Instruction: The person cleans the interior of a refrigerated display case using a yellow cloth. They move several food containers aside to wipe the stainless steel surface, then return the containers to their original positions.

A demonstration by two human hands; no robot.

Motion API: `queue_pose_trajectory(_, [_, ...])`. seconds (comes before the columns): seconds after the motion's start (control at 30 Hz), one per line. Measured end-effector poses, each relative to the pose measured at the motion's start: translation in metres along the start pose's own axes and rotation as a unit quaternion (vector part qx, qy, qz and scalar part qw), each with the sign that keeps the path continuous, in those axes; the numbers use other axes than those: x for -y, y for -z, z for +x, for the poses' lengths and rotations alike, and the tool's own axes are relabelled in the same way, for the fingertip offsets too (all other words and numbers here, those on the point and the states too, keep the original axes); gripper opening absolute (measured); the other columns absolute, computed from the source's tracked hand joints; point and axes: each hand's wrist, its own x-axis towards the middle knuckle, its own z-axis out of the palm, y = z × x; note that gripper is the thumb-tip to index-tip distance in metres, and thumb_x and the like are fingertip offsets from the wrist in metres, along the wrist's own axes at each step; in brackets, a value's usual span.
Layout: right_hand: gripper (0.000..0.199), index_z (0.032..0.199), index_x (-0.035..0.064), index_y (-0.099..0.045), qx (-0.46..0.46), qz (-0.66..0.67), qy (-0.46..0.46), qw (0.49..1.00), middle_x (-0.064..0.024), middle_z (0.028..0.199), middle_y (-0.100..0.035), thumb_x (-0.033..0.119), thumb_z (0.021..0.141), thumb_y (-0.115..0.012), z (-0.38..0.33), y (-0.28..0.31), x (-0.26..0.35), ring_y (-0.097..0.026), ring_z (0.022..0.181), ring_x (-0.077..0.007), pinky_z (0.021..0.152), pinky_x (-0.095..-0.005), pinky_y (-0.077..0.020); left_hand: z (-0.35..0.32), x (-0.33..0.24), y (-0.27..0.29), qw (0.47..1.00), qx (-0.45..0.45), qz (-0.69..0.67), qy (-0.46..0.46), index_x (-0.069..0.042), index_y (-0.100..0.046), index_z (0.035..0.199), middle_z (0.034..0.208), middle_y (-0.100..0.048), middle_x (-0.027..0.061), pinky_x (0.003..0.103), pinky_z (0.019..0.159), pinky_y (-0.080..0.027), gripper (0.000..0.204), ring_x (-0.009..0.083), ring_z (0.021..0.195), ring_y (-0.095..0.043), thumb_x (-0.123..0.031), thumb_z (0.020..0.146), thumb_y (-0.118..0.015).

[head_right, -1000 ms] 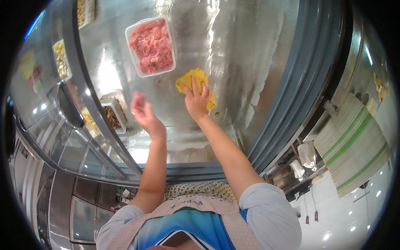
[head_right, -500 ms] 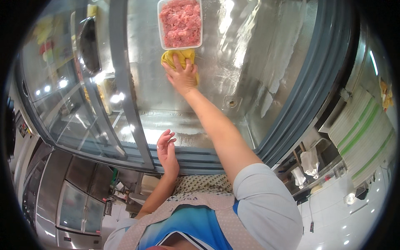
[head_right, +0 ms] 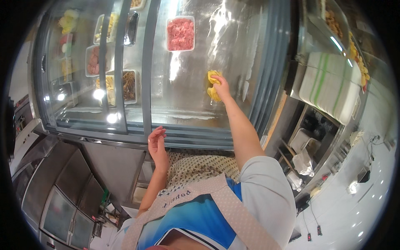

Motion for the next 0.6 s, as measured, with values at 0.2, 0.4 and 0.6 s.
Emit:
queue_pose_trajectory(0.2, [0.056, 0.135, 0.0121, -0.035, 0.072, 0.527, -0.141, 0.835, -0.0134, 0.127, -0.049, 0.000, 0.082, -0.046, -0.058, 0.045, 0.062, -0.050, 0.116, -0.0290, 0.097, -0.0416, -0.0435, -0.012, -0.016, 0.003, 0.996, 0.091, -0.005, -0.014, -0.004, -0.053, 0.106, 0.113, -0.056, 0.0089, 0.028, 0.084, -0.043, 0.017, 0.0160, 0.100, -0.054, -0.003, 0.091, -0.045])
queue_pose_trajectory(0.4, [0.045, 0.128, 0.0061, -0.044, 0.056, 0.689, -0.044, 0.721, -0.0145, 0.123, -0.053, 0.012, 0.084, -0.048, -0.121, 0.049, 0.085, -0.051, 0.114, -0.0304, 0.097, -0.0444, -0.0419, 0.004, -0.029, -0.003, 0.963, 0.254, 0.085, 0.034, -0.006, -0.051, 0.113, 0.115, -0.055, 0.0073, 0.030, 0.088, -0.042, 0.022, 0.0169, 0.106, -0.052, -0.013, 0.092, -0.048])
queue_pose_trajectory(0.6, [0.049, 0.130, 0.0060, -0.044, 0.031, 0.814, 0.018, 0.580, -0.0166, 0.129, -0.048, 0.030, 0.087, -0.043, -0.178, 0.020, 0.134, -0.046, 0.119, -0.0339, 0.101, -0.0474, -0.0367, 0.015, -0.036, -0.092, 0.926, 0.353, 0.106, 0.084, -0.005, -0.025, 0.142, 0.143, -0.030, 0.0109, 0.034, 0.104, -0.029, 0.062, 0.0226, 0.130, -0.032, -0.042, 0.095, -0.042])
